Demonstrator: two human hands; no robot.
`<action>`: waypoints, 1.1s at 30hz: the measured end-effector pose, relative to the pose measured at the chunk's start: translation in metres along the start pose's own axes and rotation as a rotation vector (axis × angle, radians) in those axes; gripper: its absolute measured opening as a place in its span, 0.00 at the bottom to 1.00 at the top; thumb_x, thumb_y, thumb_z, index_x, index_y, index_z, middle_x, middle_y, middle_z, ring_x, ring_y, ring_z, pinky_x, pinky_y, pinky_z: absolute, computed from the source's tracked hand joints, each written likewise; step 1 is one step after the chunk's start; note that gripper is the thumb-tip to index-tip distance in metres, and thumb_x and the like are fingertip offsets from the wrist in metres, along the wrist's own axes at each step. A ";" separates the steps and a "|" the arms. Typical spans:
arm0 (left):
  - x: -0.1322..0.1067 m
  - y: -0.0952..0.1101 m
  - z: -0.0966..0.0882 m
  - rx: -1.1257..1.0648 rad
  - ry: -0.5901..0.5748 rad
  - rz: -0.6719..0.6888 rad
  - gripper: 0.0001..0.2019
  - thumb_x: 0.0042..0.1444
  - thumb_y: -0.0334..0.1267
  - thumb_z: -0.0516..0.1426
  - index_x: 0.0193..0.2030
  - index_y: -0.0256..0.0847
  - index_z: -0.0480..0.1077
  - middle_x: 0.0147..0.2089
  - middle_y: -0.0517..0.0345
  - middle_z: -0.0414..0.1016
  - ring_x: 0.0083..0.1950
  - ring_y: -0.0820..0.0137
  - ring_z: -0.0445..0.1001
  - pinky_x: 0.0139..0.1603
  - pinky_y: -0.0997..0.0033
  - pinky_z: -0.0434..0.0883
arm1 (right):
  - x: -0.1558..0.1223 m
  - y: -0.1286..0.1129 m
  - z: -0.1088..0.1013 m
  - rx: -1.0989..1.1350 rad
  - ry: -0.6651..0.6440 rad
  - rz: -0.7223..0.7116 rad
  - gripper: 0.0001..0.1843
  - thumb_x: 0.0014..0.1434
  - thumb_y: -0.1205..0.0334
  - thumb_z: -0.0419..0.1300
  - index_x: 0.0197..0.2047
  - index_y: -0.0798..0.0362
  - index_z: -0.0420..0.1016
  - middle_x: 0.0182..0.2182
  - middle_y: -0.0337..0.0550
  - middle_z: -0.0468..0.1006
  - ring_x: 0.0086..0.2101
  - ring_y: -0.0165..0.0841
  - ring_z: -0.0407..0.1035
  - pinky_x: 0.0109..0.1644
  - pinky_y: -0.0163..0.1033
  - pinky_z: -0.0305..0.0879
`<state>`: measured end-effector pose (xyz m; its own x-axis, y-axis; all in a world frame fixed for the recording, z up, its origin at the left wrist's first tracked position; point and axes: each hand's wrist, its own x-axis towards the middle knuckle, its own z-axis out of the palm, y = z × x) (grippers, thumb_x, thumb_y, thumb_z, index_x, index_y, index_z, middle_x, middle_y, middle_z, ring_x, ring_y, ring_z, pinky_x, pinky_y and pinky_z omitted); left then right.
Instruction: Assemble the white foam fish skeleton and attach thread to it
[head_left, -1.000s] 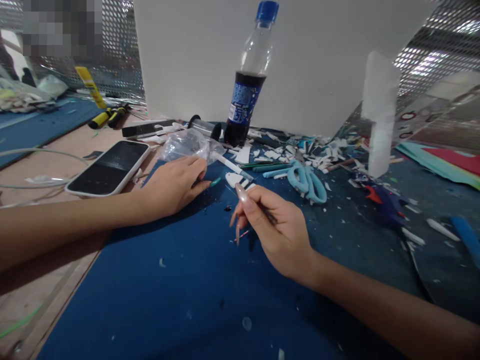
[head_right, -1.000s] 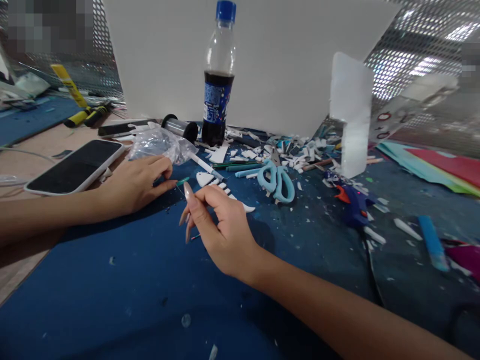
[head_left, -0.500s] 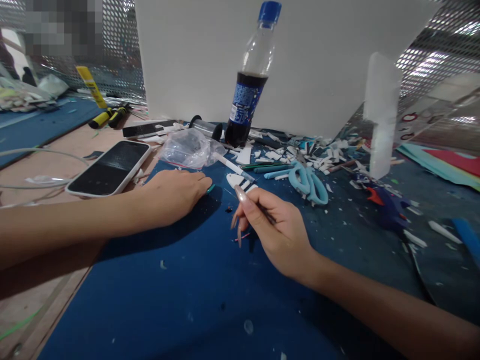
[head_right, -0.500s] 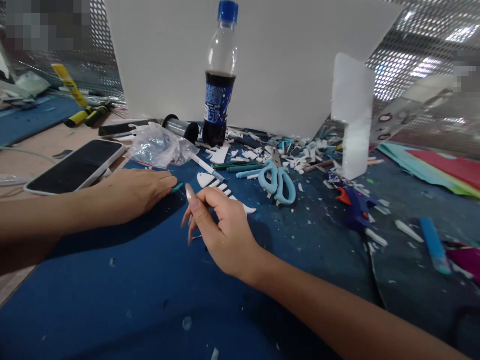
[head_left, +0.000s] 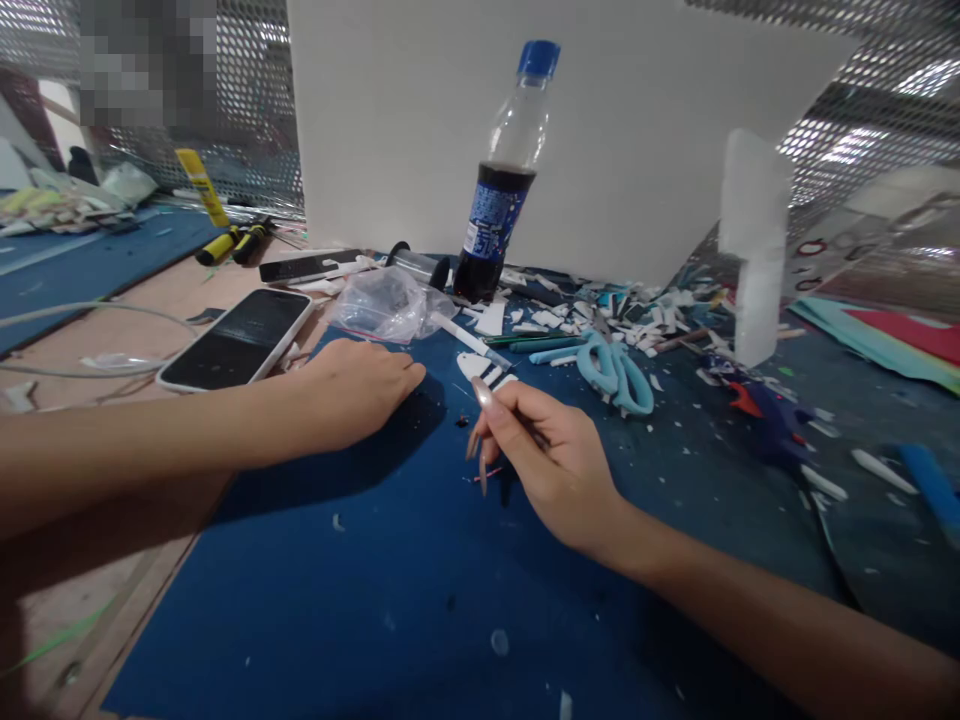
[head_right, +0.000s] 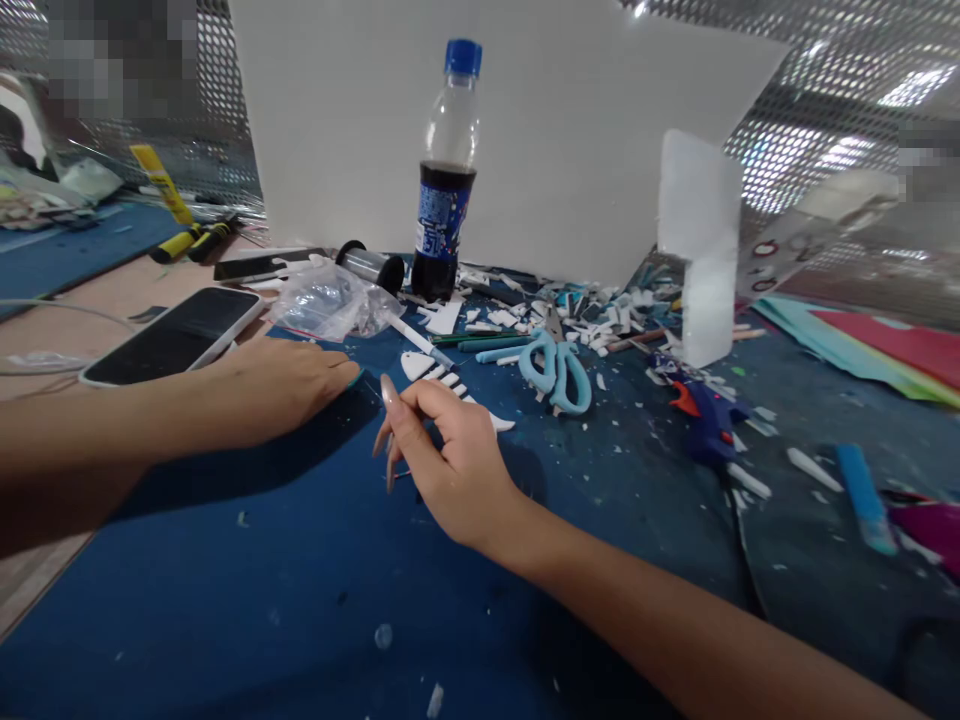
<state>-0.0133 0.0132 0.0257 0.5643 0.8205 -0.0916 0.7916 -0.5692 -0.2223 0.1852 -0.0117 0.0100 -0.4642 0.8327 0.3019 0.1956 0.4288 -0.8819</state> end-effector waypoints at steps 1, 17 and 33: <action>0.000 -0.001 0.000 -0.017 0.004 0.000 0.11 0.58 0.27 0.45 0.36 0.36 0.67 0.36 0.50 0.76 0.32 0.64 0.74 0.26 0.70 0.58 | 0.000 0.000 0.000 -0.003 0.004 -0.001 0.16 0.65 0.62 0.51 0.25 0.55 0.66 0.20 0.36 0.69 0.19 0.23 0.68 0.26 0.31 0.68; -0.001 0.012 -0.011 -1.156 0.172 -0.121 0.13 0.56 0.35 0.48 0.21 0.38 0.59 0.20 0.66 0.58 0.22 0.79 0.56 0.23 0.78 0.56 | 0.000 -0.002 -0.001 -0.039 0.017 -0.044 0.17 0.64 0.62 0.50 0.24 0.54 0.65 0.18 0.35 0.69 0.18 0.23 0.67 0.23 0.31 0.64; -0.008 0.027 0.009 -1.814 -0.029 -0.047 0.17 0.63 0.43 0.46 0.25 0.37 0.60 0.21 0.66 0.57 0.20 0.80 0.51 0.20 0.78 0.50 | -0.003 0.000 -0.002 -0.079 -0.030 -0.257 0.15 0.62 0.71 0.49 0.25 0.53 0.67 0.19 0.38 0.70 0.26 0.28 0.67 0.33 0.37 0.65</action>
<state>0.0014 -0.0079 0.0118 0.5486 0.8249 -0.1367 0.0621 0.1229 0.9905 0.1885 -0.0136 0.0102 -0.5322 0.6829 0.5005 0.1342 0.6517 -0.7465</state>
